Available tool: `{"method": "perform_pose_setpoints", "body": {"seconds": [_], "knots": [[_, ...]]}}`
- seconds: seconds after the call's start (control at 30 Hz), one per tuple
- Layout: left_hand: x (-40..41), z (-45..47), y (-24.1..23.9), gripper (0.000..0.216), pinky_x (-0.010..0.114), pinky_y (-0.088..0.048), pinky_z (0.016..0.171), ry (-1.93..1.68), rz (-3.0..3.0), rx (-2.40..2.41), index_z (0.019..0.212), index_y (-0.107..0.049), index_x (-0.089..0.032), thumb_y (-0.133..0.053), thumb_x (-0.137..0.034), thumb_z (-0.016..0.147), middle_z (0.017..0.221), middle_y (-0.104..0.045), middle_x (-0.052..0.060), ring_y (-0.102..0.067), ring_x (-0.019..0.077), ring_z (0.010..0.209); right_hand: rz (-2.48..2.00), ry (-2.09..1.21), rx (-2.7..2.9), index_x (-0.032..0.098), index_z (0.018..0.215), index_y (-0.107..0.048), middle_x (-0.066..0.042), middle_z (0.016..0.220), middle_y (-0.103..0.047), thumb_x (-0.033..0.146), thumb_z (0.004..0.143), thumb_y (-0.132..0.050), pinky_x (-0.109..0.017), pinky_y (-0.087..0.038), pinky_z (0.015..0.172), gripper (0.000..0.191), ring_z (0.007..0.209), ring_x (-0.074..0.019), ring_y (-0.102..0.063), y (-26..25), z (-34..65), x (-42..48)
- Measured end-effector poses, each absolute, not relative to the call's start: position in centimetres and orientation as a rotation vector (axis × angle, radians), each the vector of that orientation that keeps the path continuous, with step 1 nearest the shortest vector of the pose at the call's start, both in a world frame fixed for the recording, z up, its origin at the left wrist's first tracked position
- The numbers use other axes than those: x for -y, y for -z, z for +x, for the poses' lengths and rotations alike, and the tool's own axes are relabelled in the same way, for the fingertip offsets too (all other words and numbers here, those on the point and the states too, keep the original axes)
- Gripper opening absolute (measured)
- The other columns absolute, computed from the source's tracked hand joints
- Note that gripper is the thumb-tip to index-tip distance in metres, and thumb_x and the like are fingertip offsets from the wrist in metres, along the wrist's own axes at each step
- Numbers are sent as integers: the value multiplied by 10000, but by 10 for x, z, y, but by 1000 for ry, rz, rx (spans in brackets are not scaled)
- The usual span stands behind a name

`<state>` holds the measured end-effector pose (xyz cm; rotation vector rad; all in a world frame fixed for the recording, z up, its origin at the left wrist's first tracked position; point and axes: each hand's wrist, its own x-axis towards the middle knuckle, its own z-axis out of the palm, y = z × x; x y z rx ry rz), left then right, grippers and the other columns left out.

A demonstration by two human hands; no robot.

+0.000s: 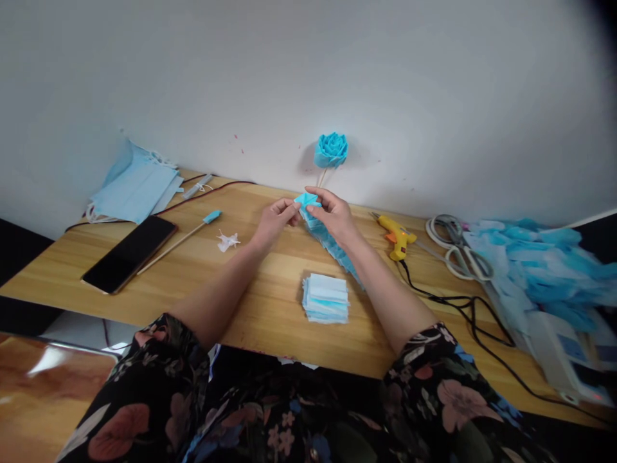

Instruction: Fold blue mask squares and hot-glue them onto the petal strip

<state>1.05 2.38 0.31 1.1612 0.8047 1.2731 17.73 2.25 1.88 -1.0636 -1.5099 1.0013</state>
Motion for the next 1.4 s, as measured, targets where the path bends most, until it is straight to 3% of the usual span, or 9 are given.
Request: {"method": "perform_pose_setpoints", "body": {"seconds": [0.13,0.43,0.63,0.87,1.07,1.23,1.4], "knots": [[-25,11,-1,405,214,-405,570,-1221,1153,-781,793,-623,-171,-815,-518,710,641,-629,-34,-518,66,545,-1063,-970,1511,195,1260,-674,-19,952,-693,395,766,-718,-311,-487,791,535,828,-159,-600,-18,178,-23],[-25,12,-3,342,219,-429,604,-1203,1192,-819,691,-576,-172,-821,-410,718,606,-598,-41,-509,70,558,-1066,-954,1536,213,1242,-687,-14,937,-687,419,785,-704,-320,-493,786,501,814,-163,-591,-12,177,-24],[-26,11,-2,308,219,-411,594,-1250,1158,-839,676,-556,-180,-803,-358,721,597,-588,-43,-490,69,548,-1092,-944,1474,208,1275,-683,4,821,-581,464,823,-663,-290,-432,672,520,704,-133,-480,-19,178,-22],[-24,13,-4,291,219,-398,597,-1226,1181,-851,660,-563,-177,-800,-330,729,579,-568,-47,-478,71,549,-1095,-931,1417,207,1235,-698,40,734,-485,418,758,-709,-266,-396,609,521,653,-113,-427,-17,174,-23],[-25,12,-4,282,227,-398,608,-1219,1182,-864,657,-559,-179,-791,-300,763,580,-563,-47,-482,78,551,-1105,-923,1399,215,1297,-677,1,808,-576,501,819,-671,-294,-451,669,558,706,-141,-485,-19,174,-20],[-23,12,-5,299,230,-385,602,-1210,1216,-873,632,-570,-176,-803,-333,736,571,-546,-43,-467,78,555,-1052,-982,1452,253,1334,-646,-41,1040,-682,598,786,-711,-332,-514,818,651,909,-188,-595,-24,173,-18],[-22,13,-6,340,236,-377,589,-1173,1252,-854,610,-581,-178,-821,-403,694,557,-536,-35,-458,84,556,-1090,-990,1508,269,1322,-646,-19,914,-658,488,774,-745,-319,-499,713,598,774,-168,-563,-20,174,-21]]}}
